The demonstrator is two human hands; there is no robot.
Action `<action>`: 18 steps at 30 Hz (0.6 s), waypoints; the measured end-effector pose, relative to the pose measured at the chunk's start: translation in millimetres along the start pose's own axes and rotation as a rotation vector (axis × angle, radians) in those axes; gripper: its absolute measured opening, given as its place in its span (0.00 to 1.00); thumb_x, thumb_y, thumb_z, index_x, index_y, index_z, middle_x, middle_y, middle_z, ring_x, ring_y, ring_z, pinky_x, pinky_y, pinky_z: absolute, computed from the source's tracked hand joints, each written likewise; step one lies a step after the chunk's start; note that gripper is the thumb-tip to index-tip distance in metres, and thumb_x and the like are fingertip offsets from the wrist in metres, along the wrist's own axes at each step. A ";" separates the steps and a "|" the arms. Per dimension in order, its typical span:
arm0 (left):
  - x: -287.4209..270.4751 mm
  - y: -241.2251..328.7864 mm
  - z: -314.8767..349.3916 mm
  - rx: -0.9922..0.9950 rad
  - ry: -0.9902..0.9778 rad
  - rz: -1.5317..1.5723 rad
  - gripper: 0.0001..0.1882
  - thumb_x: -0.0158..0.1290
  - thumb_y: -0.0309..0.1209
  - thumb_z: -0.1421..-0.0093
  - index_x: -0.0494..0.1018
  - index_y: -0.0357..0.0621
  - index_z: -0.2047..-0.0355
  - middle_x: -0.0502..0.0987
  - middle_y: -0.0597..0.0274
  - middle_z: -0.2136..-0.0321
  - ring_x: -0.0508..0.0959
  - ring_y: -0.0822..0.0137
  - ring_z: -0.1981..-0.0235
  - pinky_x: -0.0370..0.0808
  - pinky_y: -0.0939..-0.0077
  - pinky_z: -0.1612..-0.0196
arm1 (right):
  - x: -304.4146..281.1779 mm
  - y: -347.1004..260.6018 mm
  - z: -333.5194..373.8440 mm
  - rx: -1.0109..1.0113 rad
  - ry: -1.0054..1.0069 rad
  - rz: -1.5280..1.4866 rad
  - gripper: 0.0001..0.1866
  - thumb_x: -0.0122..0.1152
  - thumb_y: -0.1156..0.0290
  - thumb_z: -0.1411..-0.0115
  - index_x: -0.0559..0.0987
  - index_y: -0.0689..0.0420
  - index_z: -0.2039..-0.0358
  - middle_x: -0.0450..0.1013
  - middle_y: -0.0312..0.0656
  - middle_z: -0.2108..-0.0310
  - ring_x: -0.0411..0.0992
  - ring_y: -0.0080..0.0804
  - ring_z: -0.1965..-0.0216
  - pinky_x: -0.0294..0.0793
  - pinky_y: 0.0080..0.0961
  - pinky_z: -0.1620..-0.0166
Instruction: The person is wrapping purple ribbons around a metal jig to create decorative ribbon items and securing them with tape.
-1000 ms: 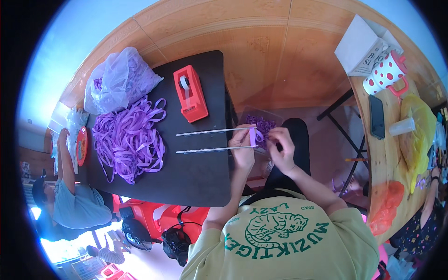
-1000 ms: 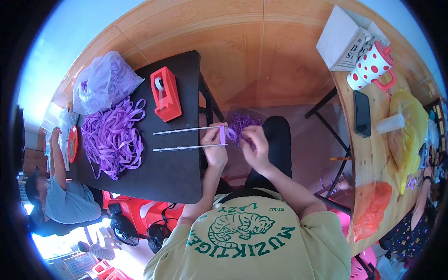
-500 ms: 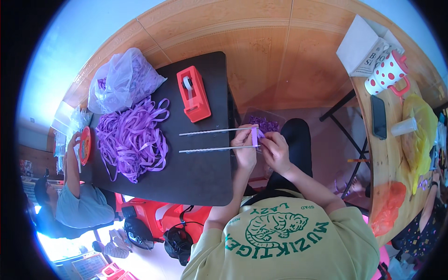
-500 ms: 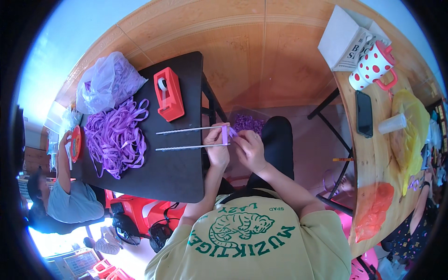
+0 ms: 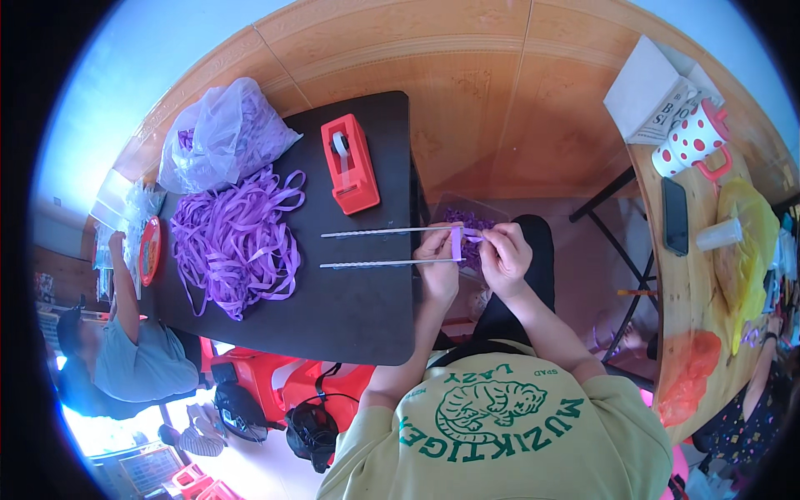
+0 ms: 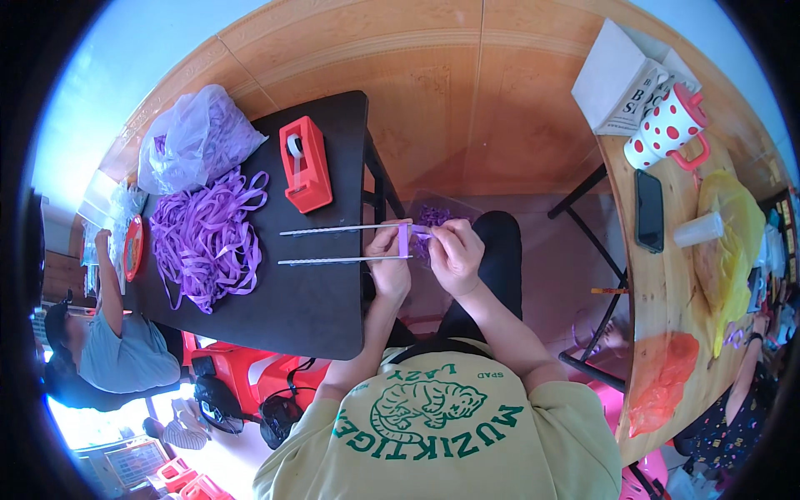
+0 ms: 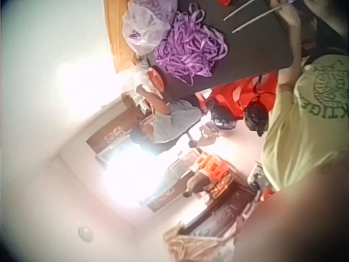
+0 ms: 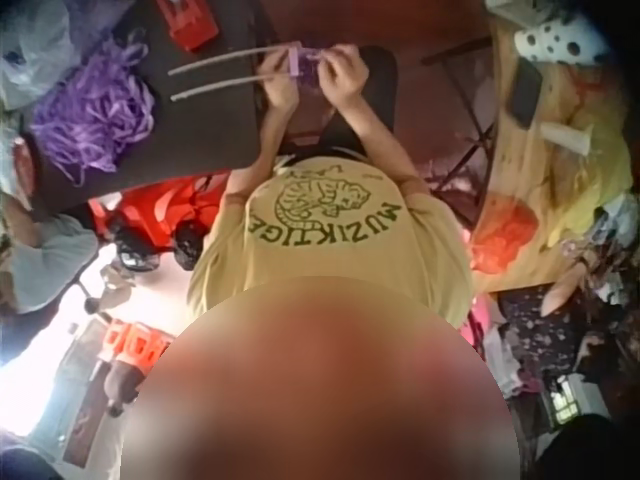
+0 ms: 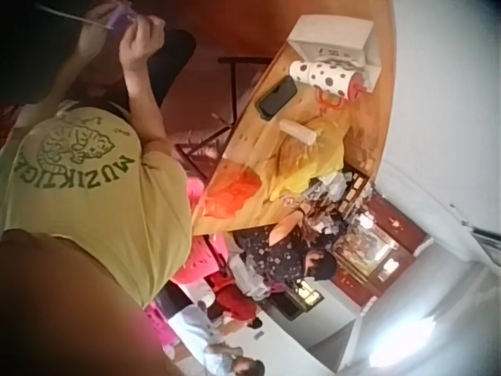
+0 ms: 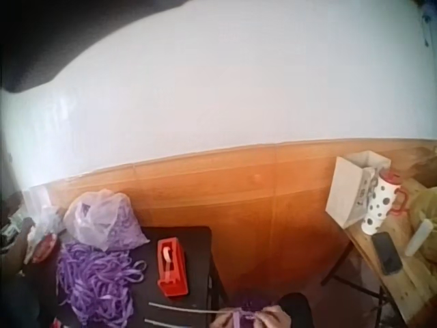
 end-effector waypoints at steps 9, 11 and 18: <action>-3.0 -6.1 0.5 -0.001 -0.001 0.054 0.08 0.50 0.18 0.40 0.76 0.34 0.61 0.77 0.61 0.65 0.75 0.76 0.67 0.71 0.84 0.63 | 4.3 -11.5 10.4 -0.196 -0.197 0.119 0.12 0.61 0.81 0.60 0.77 0.59 0.70 0.68 0.43 0.74 0.69 0.40 0.75 0.66 0.33 0.74; -1.0 -6.2 0.9 -0.038 -0.003 0.056 0.08 0.49 0.18 0.40 0.76 0.33 0.61 0.77 0.61 0.65 0.75 0.76 0.67 0.72 0.84 0.63 | 3.8 -13.2 22.3 -0.180 -0.277 0.119 0.13 0.62 0.79 0.62 0.77 0.58 0.70 0.68 0.42 0.73 0.69 0.38 0.74 0.64 0.30 0.73; 0.3 -2.5 2.5 -0.131 -0.020 0.126 0.10 0.47 0.19 0.38 0.76 0.33 0.60 0.77 0.61 0.64 0.75 0.77 0.66 0.71 0.85 0.62 | 10.6 -5.0 19.4 -0.056 -0.391 0.104 0.11 0.63 0.80 0.58 0.76 0.58 0.71 0.70 0.41 0.72 0.70 0.38 0.74 0.66 0.31 0.73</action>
Point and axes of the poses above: each hand's wrist, its own z-axis away from the middle knuckle, its own x-axis out of the palm, y = z × x, the point moved 5 cm from there along -z, towards the middle knuckle
